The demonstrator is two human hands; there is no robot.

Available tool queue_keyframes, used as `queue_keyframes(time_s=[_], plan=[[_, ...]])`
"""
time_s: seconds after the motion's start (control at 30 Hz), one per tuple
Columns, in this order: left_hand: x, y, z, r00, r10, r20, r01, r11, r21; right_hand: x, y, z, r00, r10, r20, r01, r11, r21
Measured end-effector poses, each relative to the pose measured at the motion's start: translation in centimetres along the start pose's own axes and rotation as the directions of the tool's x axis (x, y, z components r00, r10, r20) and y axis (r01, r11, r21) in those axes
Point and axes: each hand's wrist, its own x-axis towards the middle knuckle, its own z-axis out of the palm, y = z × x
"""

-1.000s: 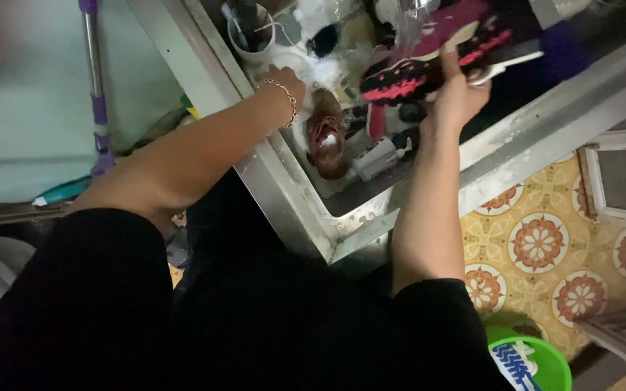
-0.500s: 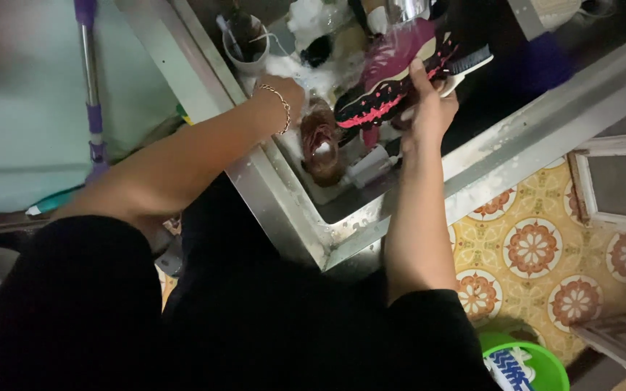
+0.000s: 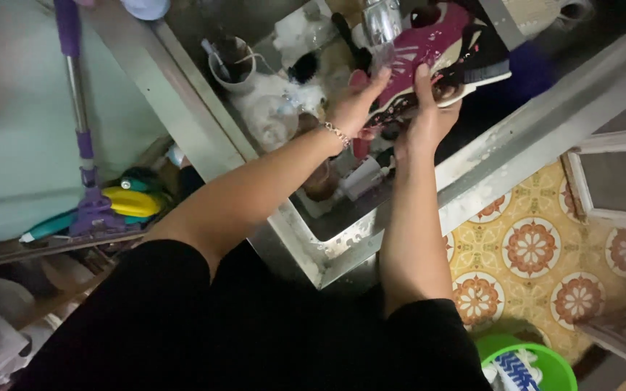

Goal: The person scrubs a pink and black sneaker with a brush and soap in a sink, rinses it under running water, and repeats the process on the sole and upper parts of the shoe.

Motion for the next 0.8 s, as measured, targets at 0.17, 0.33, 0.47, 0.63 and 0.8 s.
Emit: queue_keyframes(time_s=[0.17,0.33,0.47,0.63,0.8], plan=[[0.9,2.9,-1.1,0.960,-0.259,0.109,0.251,0.964,0.089,0.6,-0.3,0.6,0.979,0.136,-0.149,-0.148,0.987,-0.071],[0.8,5.2,-1.9,0.949,-0.305,0.083,0.309,0.951,-0.033,-0.2,-1.6,2.2,0.991,0.099,-0.090,-0.109,0.987,-0.115],[4.1,2.5,-1.2,0.929,-0.353,0.115,0.358,0.933,-0.028,0.7,-1.1,2.4,0.973,0.079,-0.216,-0.098,0.992,-0.077],[13.7,-6.4,-1.4,0.792,0.071,0.606,0.037,0.986,-0.165,2.1,-0.4,1.6,0.961,-0.053,-0.272,0.031,0.996,-0.085],[9.8,2.9,-1.1,0.997,0.022,-0.070,0.003,0.943,0.333,2.1,-1.3,2.1,0.925,0.052,-0.377,-0.106,0.987,-0.123]])
